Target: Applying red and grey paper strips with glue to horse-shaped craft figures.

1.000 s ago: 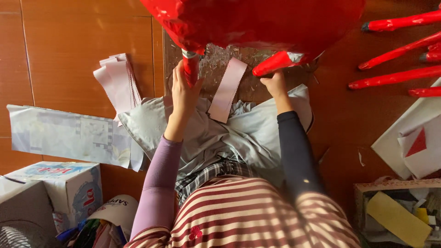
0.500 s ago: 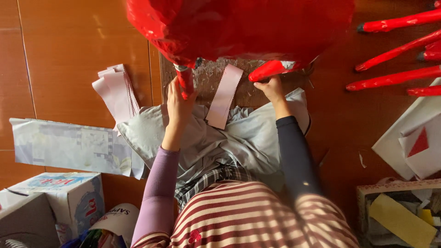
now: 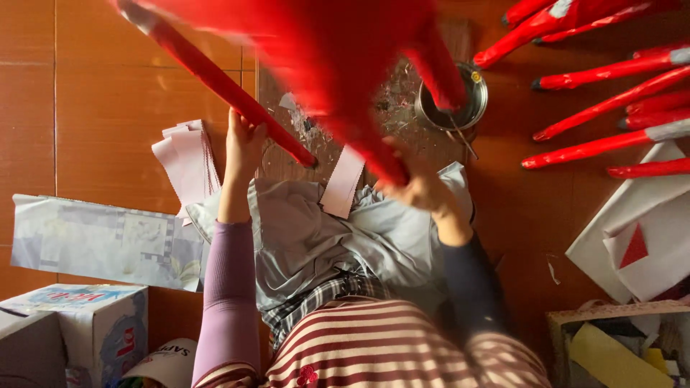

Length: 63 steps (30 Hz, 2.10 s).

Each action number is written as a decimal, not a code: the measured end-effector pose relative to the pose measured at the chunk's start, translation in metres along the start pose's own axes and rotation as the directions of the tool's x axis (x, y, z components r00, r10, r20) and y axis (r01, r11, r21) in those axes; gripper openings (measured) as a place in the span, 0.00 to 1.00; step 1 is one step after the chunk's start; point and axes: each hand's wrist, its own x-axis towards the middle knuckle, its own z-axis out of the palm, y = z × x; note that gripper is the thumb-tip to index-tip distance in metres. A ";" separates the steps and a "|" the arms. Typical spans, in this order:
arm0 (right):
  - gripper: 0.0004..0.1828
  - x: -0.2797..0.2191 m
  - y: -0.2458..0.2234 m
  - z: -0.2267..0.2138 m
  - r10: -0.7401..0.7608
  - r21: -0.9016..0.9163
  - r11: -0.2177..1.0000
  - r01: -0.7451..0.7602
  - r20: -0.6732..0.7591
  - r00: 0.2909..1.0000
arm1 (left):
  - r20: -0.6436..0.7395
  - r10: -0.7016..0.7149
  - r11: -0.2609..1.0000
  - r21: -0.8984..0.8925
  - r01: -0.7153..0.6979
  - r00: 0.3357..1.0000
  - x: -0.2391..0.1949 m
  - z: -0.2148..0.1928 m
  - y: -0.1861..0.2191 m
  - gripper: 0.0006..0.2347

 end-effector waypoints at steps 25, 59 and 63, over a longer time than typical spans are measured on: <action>0.20 -0.049 -0.019 0.073 0.193 0.161 0.971 -0.175 -0.106 0.975 | 0.033 -0.262 0.627 -0.753 0.197 0.964 -0.164 0.057 0.082 0.29; 0.43 0.026 -0.033 0.071 -0.004 0.107 0.992 0.070 -0.522 0.853 | 0.014 -0.281 0.630 -0.751 0.195 0.960 -0.166 0.059 0.094 0.27; 0.43 0.027 -0.029 0.072 -0.004 0.145 0.985 0.095 -0.526 0.851 | 0.005 -0.294 0.639 -0.742 0.200 0.956 -0.166 0.059 0.092 0.27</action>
